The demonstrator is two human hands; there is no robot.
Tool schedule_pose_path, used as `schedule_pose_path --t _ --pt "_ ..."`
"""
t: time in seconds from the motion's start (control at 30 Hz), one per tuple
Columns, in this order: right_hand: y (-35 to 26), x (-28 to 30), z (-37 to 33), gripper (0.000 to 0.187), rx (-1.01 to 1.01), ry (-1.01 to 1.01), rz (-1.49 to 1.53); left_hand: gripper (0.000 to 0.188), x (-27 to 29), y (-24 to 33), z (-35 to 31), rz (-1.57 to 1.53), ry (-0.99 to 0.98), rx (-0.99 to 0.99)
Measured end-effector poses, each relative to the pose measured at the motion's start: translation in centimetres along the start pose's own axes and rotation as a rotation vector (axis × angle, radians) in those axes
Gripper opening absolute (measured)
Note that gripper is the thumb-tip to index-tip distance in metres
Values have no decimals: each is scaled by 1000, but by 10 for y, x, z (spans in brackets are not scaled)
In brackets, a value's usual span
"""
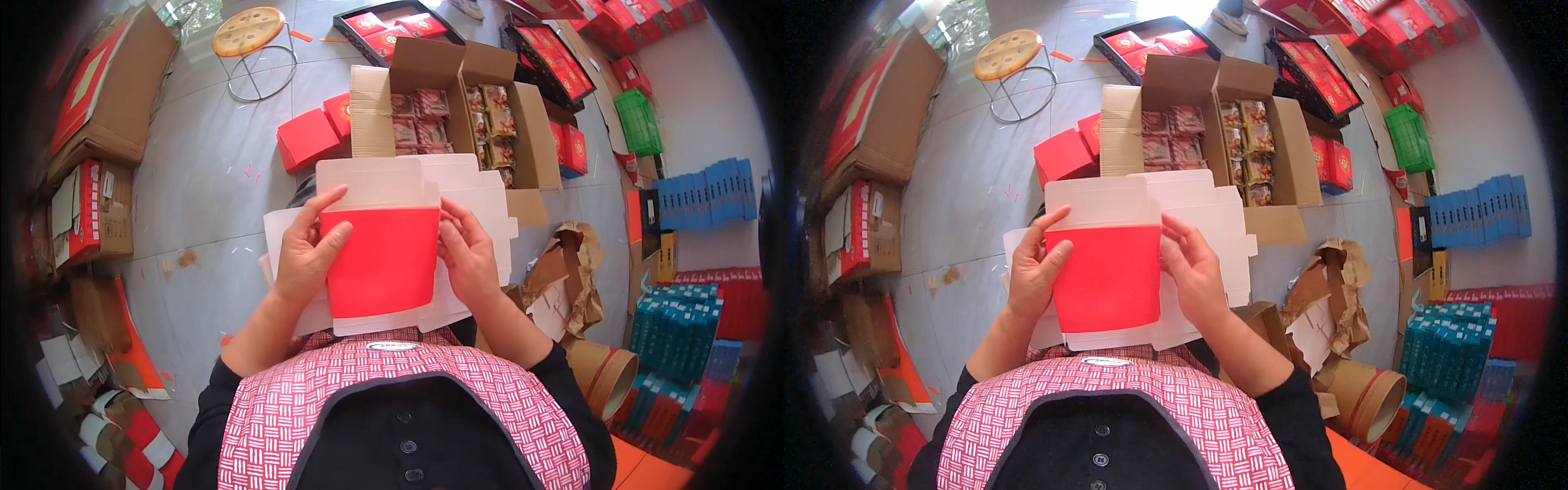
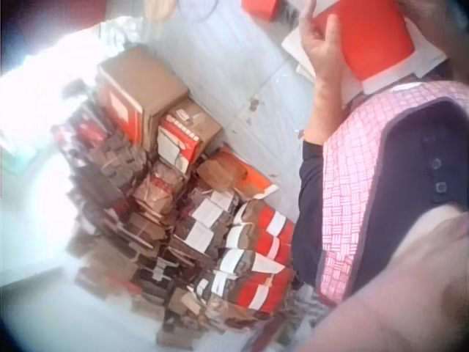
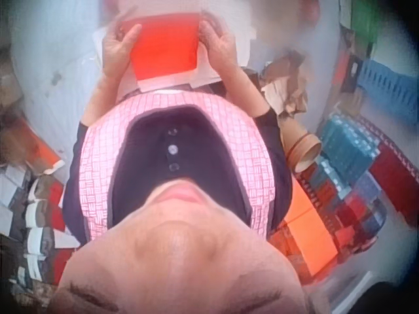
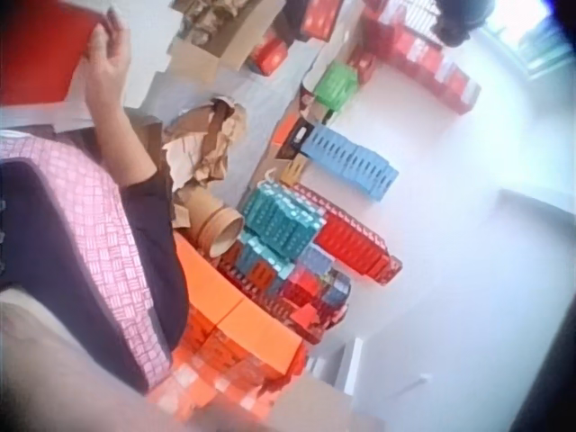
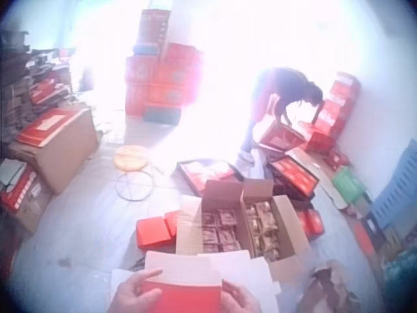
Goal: The person sits on the floor and repeatedly folds flat white cardboard sheets into small red boxes, then places the finished boxes on the floor beside them. The person handles the cardboard by hand without using tools.
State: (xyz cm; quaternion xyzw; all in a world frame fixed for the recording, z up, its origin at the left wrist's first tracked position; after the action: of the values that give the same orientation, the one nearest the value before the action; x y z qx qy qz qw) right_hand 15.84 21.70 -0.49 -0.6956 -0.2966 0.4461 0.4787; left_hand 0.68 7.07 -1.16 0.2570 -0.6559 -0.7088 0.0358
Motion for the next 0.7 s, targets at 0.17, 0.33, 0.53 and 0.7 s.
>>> schedule_pose_path --t 0.17,0.33,0.53,0.7 --pt "9 9 5 35 -52 -192 -437 40 -5 -13 5 95 -137 64" --pt "15 19 -9 36 46 -62 -117 36 -7 -10 0 112 -187 -21" --pt "0 14 -8 39 326 46 -169 22 -8 -7 2 132 -78 -93" --pt "-13 15 -10 26 389 98 173 20 -6 -3 -3 155 7 -106"
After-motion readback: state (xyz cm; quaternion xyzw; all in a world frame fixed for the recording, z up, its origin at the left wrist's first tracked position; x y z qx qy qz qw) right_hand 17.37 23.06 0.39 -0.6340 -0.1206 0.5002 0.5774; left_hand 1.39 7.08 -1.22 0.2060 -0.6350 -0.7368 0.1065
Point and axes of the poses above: each hand's wrist, its own z-axis towards the middle knuckle, its own x-axis out of the back of the hand, y = z × x, the point moved 7 cm from there along z, towards the middle knuckle, and after that the axes turned 15 degrees about -y, right-handed, at the moved point
